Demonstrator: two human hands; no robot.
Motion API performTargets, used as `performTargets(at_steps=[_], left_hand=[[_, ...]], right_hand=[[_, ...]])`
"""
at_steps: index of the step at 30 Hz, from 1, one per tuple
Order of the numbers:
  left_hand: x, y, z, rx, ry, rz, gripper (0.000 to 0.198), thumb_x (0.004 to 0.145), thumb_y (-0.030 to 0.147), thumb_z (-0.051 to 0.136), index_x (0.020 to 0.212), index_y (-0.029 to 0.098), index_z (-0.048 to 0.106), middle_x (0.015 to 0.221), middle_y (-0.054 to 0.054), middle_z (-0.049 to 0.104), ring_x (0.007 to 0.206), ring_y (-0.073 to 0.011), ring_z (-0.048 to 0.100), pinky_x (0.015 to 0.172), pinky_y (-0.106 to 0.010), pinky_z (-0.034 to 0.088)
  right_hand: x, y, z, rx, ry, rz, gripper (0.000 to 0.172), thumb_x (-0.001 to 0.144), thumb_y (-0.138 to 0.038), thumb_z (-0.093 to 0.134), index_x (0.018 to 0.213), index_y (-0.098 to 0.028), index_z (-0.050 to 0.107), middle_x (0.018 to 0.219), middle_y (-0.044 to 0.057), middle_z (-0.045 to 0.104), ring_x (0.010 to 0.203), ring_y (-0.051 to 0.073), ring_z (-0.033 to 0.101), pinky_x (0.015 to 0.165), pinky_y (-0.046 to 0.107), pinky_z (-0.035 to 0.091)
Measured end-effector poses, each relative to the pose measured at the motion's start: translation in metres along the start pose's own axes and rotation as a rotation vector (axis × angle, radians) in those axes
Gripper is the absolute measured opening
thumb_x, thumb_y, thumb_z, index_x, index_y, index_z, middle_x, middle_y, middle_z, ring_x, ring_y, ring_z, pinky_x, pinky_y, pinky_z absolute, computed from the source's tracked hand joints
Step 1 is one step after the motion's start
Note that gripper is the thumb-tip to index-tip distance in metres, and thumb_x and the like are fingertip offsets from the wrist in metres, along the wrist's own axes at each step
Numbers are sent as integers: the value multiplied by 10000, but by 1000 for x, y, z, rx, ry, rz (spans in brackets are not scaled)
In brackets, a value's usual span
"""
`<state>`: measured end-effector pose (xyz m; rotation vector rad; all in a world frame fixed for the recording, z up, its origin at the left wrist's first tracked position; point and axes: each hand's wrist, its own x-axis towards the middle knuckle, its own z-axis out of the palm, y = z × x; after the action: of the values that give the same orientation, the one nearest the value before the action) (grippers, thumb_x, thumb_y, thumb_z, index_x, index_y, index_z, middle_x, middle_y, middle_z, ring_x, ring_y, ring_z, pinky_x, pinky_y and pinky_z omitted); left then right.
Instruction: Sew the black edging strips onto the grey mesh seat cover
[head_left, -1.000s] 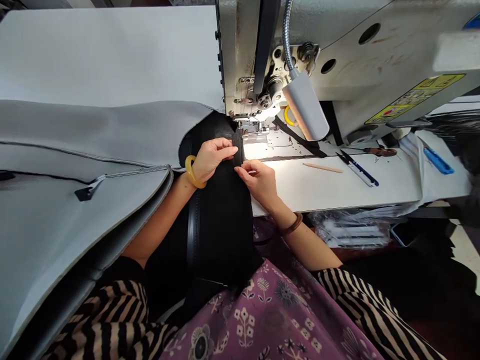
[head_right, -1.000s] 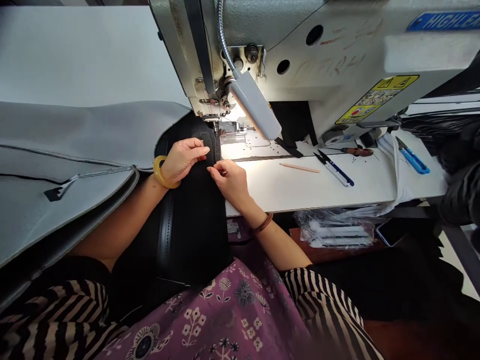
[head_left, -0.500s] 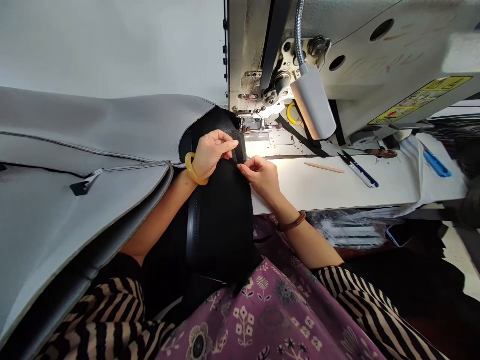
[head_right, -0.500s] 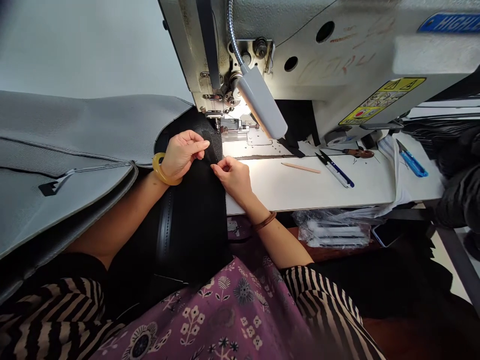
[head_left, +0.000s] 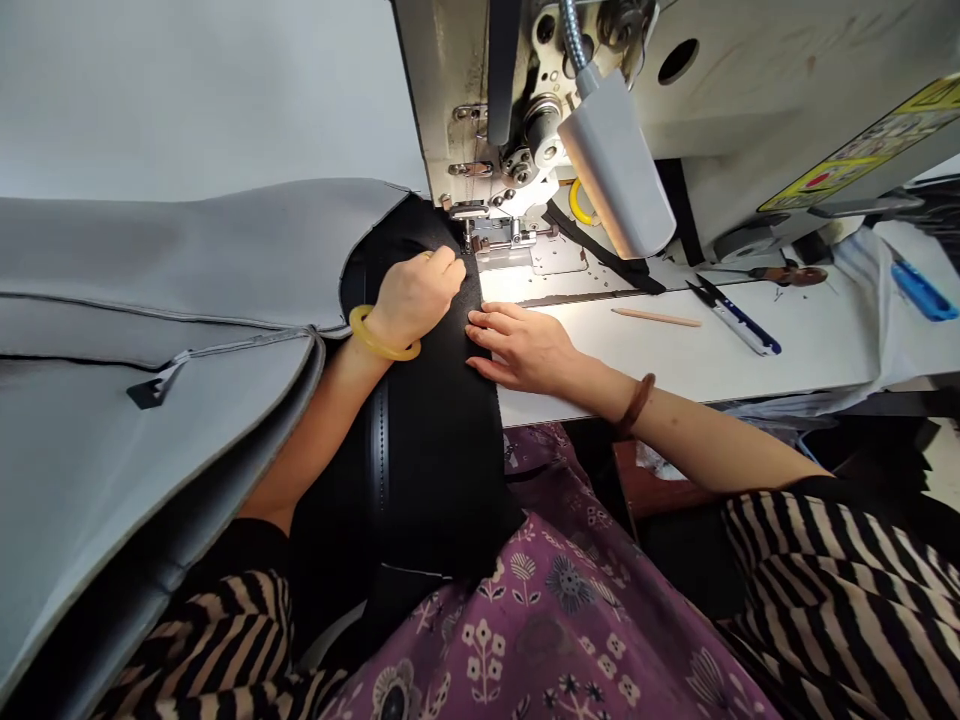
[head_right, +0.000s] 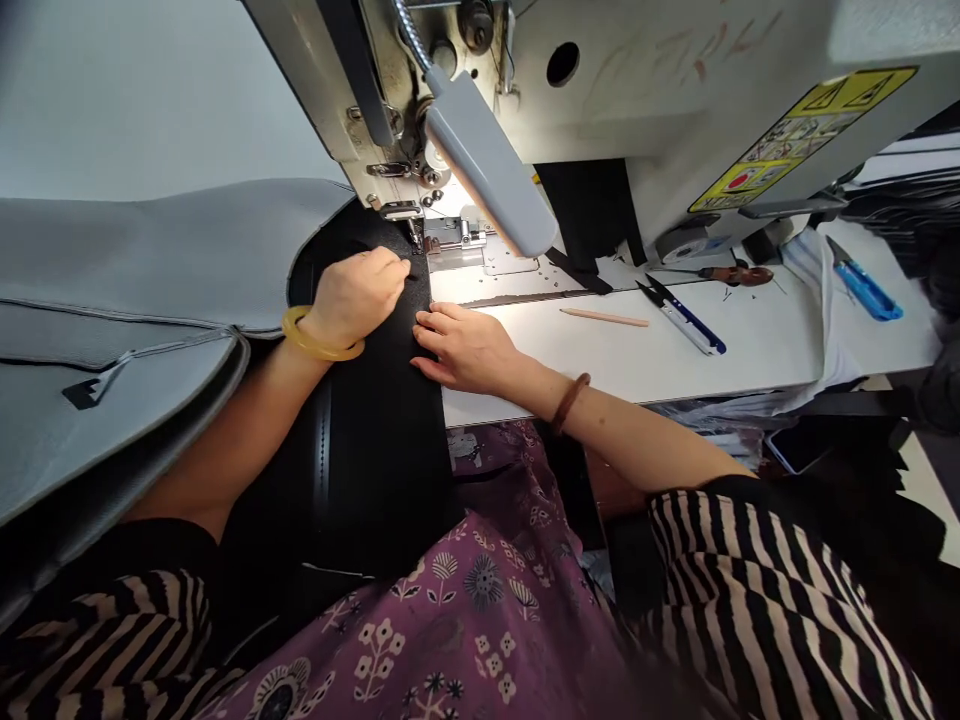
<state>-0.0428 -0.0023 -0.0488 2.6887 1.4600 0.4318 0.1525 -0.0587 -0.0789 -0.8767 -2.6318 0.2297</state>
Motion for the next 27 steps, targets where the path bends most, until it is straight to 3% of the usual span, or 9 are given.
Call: performTargets(at_steps=[2, 7, 15, 21, 27], left_hand=[[5, 2, 3, 126, -81, 6, 335, 923, 154, 347, 838, 151, 671, 943, -127, 673, 900, -223, 631, 723, -310, 473], [6, 4, 4, 216, -112, 38, 329, 933, 138, 347, 931, 131, 677, 960, -113, 665, 895, -218, 614, 724, -298, 468], [15, -10, 23, 127, -10, -76, 277, 952, 211, 398, 882, 159, 661, 953, -88, 635, 936, -230, 613, 861, -354, 478], [16, -18, 27, 71, 69, -27, 302, 980, 279, 384, 881, 175, 650, 939, -73, 638, 923, -209, 616, 843, -342, 485], [22, -5, 14, 143, -88, -108, 303, 986, 245, 352, 873, 199, 628, 1019, -68, 644, 965, -206, 578, 845, -376, 471]], right_hand=[[1, 3, -1, -7, 9, -43, 388, 954, -383, 459, 1099, -77, 648, 1177, 171, 653, 1233, 270, 549, 998, 424, 508], [0, 3, -4, 27, -6, -46, 365, 961, -357, 453, 1138, -90, 629, 1239, 165, 626, 1234, 262, 555, 971, 425, 528], [0, 0, -7, 28, -8, -45, 359, 945, -324, 477, 1135, -57, 623, 1235, 182, 623, 1241, 292, 550, 944, 428, 543], [-1, -1, -7, 41, -12, -30, 349, 943, -321, 480, 1144, -70, 617, 1240, 179, 618, 1251, 282, 541, 953, 429, 532], [-1, 0, -8, 16, -3, -39, 358, 940, -320, 482, 1142, -60, 623, 1233, 168, 629, 1258, 274, 537, 926, 389, 539]])
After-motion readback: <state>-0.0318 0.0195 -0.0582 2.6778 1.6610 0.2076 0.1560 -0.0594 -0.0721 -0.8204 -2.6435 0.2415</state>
